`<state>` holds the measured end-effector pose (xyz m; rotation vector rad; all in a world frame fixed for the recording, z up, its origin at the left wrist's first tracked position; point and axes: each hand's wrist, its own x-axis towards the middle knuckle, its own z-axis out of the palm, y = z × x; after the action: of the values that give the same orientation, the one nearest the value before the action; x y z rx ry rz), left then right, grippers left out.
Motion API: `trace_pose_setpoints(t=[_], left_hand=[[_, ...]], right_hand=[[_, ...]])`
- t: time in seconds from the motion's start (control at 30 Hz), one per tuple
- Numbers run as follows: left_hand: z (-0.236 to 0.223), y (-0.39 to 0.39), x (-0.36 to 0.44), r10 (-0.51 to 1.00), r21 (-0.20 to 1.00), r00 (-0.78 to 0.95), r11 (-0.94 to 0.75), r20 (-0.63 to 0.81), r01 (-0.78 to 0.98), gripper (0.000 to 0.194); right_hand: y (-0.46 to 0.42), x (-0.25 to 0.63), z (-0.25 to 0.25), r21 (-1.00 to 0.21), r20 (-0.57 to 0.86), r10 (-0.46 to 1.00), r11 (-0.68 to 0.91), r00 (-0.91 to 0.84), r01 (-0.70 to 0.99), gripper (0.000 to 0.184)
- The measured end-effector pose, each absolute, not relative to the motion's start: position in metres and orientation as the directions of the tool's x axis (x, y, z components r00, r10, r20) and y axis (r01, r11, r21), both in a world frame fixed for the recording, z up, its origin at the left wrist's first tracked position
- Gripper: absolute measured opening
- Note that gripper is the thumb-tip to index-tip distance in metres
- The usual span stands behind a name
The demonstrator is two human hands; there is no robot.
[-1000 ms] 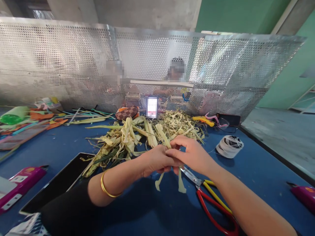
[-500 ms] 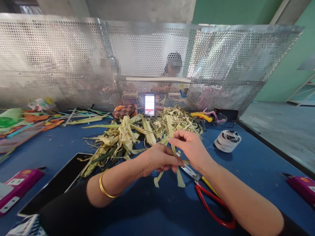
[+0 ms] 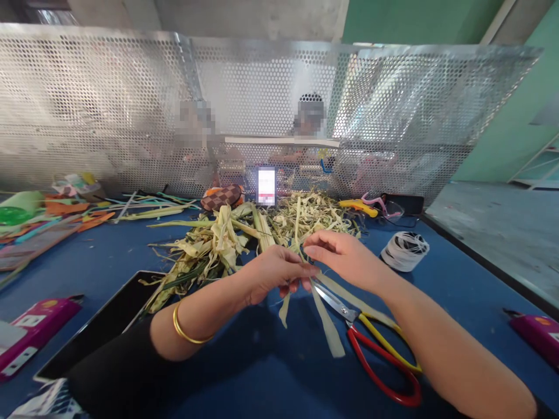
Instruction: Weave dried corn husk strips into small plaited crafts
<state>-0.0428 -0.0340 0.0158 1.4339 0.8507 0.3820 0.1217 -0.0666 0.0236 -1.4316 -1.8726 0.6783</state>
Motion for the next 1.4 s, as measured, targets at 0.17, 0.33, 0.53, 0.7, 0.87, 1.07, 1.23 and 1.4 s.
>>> trace_pose_setpoints(t=[0.17, 0.33, 0.53, 0.7, 0.87, 1.07, 1.23, 1.4], left_hand=[[0.023, -0.024, -0.049, 0.751, 0.973, 0.618, 0.167, -0.232, 0.162, 0.033], [0.021, -0.020, -0.051, 0.699, 0.967, 0.671, 0.214, -0.249, 0.136, 0.022], [0.017, -0.015, -0.052, 0.632, 0.934, 0.710, 0.339, -0.311, 0.107, 0.017], [0.017, -0.016, -0.049, 0.649, 0.900, 0.671, 0.432, -0.358, 0.061, 0.011], [0.017, -0.015, -0.047, 0.722, 0.877, 0.611, 0.471, -0.326, -0.088, 0.018], [0.014, -0.014, -0.047, 0.836, 0.915, 0.505, 0.354, -0.216, -0.194, 0.015], [0.012, -0.017, -0.045, 0.859, 0.926, 0.473, 0.321, -0.196, -0.198, 0.021], [0.011, -0.016, -0.045, 0.875, 0.941, 0.453, 0.283, -0.173, -0.187, 0.022]], right_hand=[[-0.074, 0.134, 0.036, -0.641, 0.028, 0.968, 0.210, -0.251, 0.738, 0.012], [-0.072, 0.137, 0.038, -0.495, 0.243, 0.919, 0.394, -0.312, 0.775, 0.016], [-0.062, 0.145, 0.032, -0.079, 0.564, 0.651, 0.655, -0.508, 0.751, 0.022], [-0.061, 0.142, 0.026, 0.129, 0.637, 0.589, 0.556, -0.498, 0.821, 0.028], [-0.076, 0.131, 0.033, -0.074, 0.757, 0.591, 0.501, -0.278, 0.862, 0.020], [-0.083, 0.101, 0.020, -0.433, 0.356, 0.933, 0.219, -0.058, 0.874, 0.032], [-0.071, 0.091, -0.003, -0.599, 0.331, 0.944, 0.204, 0.007, 0.774, 0.027], [-0.071, 0.089, -0.005, -0.651, 0.371, 0.929, 0.260, -0.001, 0.713, 0.027]])
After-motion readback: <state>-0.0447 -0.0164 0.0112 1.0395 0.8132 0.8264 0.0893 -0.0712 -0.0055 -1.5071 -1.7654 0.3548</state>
